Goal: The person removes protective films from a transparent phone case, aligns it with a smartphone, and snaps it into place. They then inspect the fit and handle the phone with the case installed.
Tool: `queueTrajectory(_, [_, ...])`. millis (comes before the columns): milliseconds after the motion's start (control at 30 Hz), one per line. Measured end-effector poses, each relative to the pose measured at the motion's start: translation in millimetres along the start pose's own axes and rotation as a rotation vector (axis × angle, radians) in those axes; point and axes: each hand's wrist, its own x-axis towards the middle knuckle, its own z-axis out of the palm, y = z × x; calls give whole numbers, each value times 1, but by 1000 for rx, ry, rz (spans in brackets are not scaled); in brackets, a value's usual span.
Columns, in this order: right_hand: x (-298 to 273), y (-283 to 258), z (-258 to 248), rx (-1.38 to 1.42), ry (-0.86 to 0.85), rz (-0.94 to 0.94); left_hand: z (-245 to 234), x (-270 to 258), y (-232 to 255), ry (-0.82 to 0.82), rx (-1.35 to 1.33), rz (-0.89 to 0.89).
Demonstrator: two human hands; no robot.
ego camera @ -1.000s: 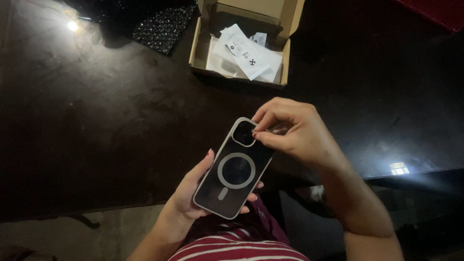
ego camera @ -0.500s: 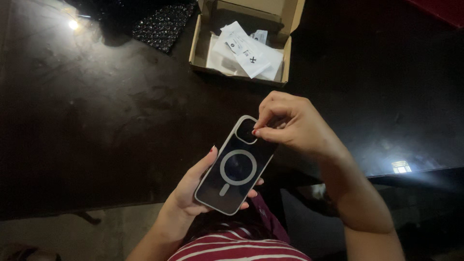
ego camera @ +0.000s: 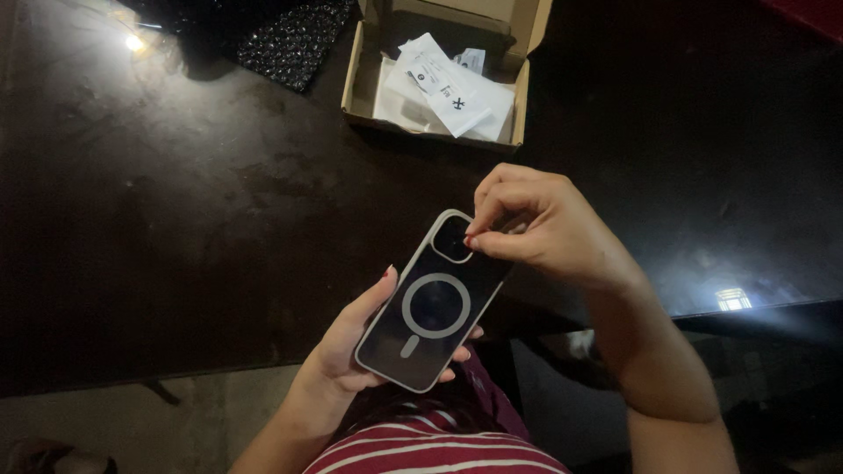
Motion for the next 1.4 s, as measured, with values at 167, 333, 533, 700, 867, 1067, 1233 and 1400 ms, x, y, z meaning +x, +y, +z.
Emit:
queueTrajectory(167, [0,1,-1,16,13,6,0,0,0,33,35,0])
queueTrajectory(333, [-1,1,1,-32,6,-17,0,-2,-1,73,85,16])
queueTrajectory(533, [-2,-1,2,-40,17,-6,1,-2,-2,88,87,15])
queueTrajectory(700, [-4,-4,0,-67,-1,-1,3,-1,-3,70,76,11])
queueTrajectory(867, [-4,-3,-1,-25,-10,-15,5,-2,-3,78,132,34])
queueTrajectory(1067, [-4,0,2,1,0,-31,4,-3,-4,90,166,37])
queueTrajectory(1233, [-7,3,1,3,-3,-40,2,-2,-5,86,112,23])
queueTrajectory(1400, [-8,7,4,53,12,-43,1,-2,-5,69,72,10])
